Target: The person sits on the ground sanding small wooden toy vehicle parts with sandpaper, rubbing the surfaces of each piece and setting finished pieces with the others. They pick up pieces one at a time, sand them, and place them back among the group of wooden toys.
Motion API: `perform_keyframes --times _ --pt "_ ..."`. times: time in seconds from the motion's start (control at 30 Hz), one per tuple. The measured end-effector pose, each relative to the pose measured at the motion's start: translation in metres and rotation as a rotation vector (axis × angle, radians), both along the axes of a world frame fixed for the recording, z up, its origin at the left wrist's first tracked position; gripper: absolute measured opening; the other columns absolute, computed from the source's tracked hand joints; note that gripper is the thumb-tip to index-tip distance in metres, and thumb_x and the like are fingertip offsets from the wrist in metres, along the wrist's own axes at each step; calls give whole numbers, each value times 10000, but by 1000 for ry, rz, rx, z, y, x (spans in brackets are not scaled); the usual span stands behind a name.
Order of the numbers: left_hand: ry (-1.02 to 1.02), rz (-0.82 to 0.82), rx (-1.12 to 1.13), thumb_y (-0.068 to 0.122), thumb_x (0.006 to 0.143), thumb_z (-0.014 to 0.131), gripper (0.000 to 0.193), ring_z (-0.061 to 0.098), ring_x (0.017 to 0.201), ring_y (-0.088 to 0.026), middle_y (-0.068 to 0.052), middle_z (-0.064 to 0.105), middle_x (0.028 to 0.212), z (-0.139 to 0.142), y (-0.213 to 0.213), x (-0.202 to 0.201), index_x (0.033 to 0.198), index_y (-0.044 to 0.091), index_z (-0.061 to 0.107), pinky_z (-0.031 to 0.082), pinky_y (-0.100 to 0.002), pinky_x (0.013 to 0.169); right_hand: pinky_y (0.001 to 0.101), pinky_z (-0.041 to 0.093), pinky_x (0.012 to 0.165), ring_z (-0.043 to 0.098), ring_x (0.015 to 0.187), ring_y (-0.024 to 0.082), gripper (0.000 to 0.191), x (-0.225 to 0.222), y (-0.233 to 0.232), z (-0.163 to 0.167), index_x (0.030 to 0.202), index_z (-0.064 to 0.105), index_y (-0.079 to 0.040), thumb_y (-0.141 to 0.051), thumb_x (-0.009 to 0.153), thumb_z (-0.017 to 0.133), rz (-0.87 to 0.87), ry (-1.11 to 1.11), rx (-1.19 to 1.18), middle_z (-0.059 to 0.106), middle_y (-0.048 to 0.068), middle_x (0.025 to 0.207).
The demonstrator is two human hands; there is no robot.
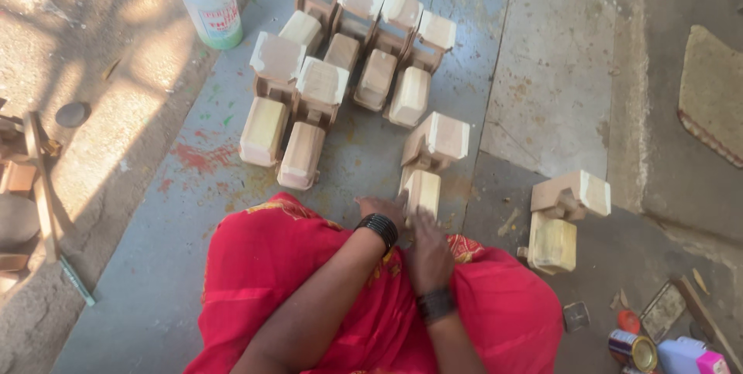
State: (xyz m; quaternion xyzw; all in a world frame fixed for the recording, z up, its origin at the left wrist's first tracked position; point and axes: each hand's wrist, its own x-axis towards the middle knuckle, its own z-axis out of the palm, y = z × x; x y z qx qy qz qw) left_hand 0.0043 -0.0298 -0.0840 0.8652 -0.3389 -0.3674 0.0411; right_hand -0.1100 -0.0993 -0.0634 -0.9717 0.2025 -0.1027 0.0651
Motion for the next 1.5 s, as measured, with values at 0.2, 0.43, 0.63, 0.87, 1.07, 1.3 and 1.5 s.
perform_keyframes --times 0.2,0.43,0.63,0.87,1.07,1.3,1.5 --pt "-7 -10 -49 677 936 549 887 570 1322 -382 -104 568 1475 10 5 0 1647 295 180 346 -709 1106 392 516 1079 611 1310 292 476 31 -18 2 1394 618 -122 -23 932 559 -73 31 73 624 113 1423" --pt "-65 -1 -53 634 887 673 839 568 1320 -402 -114 604 1449 15 10 7 1597 344 335 367 -694 1094 394 495 1050 608 1300 266 494 10 -12 -15 1341 670 -164 2 909 498 -119 -18 128 632 71 1441" --pt "-70 37 -92 511 970 596 624 585 1290 -373 -95 597 1420 18 13 7 1547 413 379 403 -689 1061 409 483 1125 586 1361 290 456 20 -12 -14 1351 648 -108 -11 936 486 23 -138 17 627 128 1439" --pt "-102 58 -232 460 933 652 662 566 1316 -365 -123 518 1468 30 11 14 1505 241 400 457 -566 1076 471 543 959 667 1088 401 374 -5 -35 -8 1275 732 -98 -49 976 513 -236 -49 257 714 219 1162" --pt "12 -78 -439 559 667 917 1298 403 1400 -427 -210 173 1627 36 11 13 1555 11 145 416 -445 1113 464 548 1000 696 1201 370 416 -13 -42 -1 1188 694 -47 49 824 516 -95 -393 329 713 219 1289" --pt "-87 -11 -541 458 718 871 1190 414 1452 -419 -236 153 1711 39 14 -3 1585 -4 199 434 -471 1137 431 553 974 678 1149 361 426 3 -22 5 1342 695 -112 -53 926 625 -209 -106 380 685 179 1279" --pt "-240 -220 -748 571 483 959 1258 268 1494 -486 -268 238 1607 56 14 25 1538 263 347 328 -547 1138 427 591 810 750 896 302 367 -62 -19 6 1352 715 -158 -111 1006 604 -426 -56 513 753 202 1074"
